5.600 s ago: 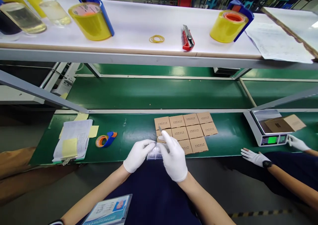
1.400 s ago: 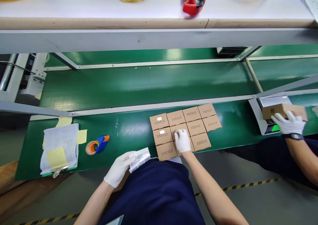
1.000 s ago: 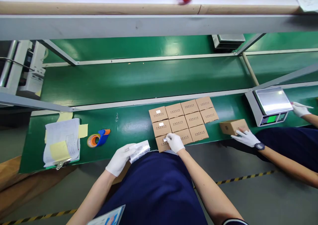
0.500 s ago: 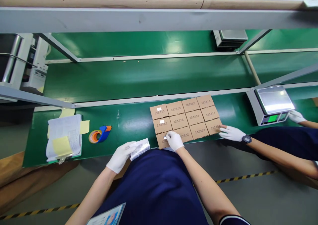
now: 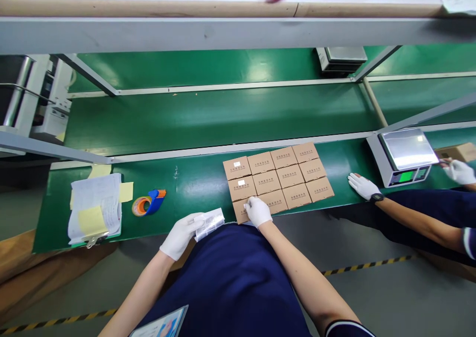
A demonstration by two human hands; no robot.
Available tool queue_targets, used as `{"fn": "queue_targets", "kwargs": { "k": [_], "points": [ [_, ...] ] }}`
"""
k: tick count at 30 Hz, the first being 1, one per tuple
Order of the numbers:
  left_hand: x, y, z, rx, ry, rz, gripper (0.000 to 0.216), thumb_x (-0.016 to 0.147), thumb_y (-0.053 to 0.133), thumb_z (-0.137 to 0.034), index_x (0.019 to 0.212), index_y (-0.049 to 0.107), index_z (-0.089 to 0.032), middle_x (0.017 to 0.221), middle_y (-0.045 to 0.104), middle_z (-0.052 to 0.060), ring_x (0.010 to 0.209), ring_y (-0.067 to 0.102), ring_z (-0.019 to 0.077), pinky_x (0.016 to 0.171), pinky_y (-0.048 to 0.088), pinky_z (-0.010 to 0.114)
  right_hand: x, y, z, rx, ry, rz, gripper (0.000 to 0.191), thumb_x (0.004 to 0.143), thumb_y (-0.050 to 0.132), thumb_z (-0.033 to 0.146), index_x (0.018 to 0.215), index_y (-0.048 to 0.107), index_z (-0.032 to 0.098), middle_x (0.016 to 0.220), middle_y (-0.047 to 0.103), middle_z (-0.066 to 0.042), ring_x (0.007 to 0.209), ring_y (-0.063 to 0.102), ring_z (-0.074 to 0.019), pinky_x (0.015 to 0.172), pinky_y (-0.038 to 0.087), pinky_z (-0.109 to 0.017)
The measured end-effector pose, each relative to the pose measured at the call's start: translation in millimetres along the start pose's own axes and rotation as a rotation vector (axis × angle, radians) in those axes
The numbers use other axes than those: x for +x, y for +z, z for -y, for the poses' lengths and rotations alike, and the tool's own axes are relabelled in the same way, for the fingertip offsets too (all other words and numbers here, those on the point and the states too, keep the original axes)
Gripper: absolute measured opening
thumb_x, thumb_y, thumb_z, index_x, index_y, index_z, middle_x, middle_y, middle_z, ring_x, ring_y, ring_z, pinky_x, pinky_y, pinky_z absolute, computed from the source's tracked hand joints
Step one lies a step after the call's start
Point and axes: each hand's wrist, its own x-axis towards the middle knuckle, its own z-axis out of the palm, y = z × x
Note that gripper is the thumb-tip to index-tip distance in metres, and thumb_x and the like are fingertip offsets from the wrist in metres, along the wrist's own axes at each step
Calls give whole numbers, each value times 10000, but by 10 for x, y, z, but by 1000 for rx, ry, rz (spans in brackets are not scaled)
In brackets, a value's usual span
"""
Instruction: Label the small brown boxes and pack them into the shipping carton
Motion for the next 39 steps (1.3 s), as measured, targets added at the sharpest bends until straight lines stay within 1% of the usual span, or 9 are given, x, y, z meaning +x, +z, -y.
{"fn": "queue_targets", "kwargs": {
  "k": [4,7,11,16,23,25,29,34,39],
  "points": [
    [-18,25,-65,43,22,11,482,836,751,-417,1236,722,-149,1258,721,114,1171,667,296,997,533,382,18,-212,-78,-137,247,-10,431,864,648,574,1049,562,195,925,693,-110,841,655,-270,718,393,-346],
    [-38,67,-159,167,59,-8,472,850,735,-433,1222,730,-142,1251,721,116,1170,664,301,990,524,380,-68,-428,-299,-158,335,-32,344,926,578,530,974,590,190,921,698,-134,889,666,-285,755,417,-365],
    [-14,218,-270,345,141,28,430,870,719,-466,1163,745,-152,1190,740,102,1129,679,291,991,514,378,-409,-626,-282,217,169,-8,301,967,502,431,835,632,194,786,677,-61,790,644,-216,812,467,-352],
    [5,598,-457,496,276,84,430,892,690,-438,1225,730,-169,1178,741,86,1063,695,271,995,511,378,-758,-833,340,706,-185,102,472,847,709,424,1264,674,206,1267,680,-74,1133,649,-214,1026,496,-347],
    [-146,950,-759,499,352,13,500,925,625,-431,1345,666,-162,924,737,50,837,674,223,803,527,330,-796,-1281,570,633,-213,87,351,871,682,387,1178,709,219,1111,732,-48,997,683,-213,898,535,-343],
    [-193,1006,-818,518,386,12,491,926,635,-469,1315,688,-174,909,732,48,826,666,221,797,522,331,-825,-1398,572,592,-242,83,260,865,691,370,1079,725,226,1027,731,-25,920,676,-196,835,530,-320],
    [-257,1145,-921,497,458,5,450,827,777,-437,1210,744,-204,1189,730,69,1054,677,255,950,516,340,-860,-1571,600,520,-245,55,163,884,675,357,974,730,233,898,712,1,816,653,-172,765,501,-304],
    [-280,1316,-1002,427,404,23,231,861,735,-372,1005,791,-201,1031,762,45,944,702,228,871,529,313,-814,-1717,591,462,-383,-16,191,871,708,338,1042,744,259,1051,716,-10,959,657,-181,860,491,-311],
    [-300,1441,-1043,495,388,-3,196,870,703,-371,921,786,-201,955,760,33,866,685,213,809,513,301,-769,-1831,538,478,-397,40,105,894,665,312,848,701,225,867,683,1,787,615,-152,757,469,-296]
  ]
}}
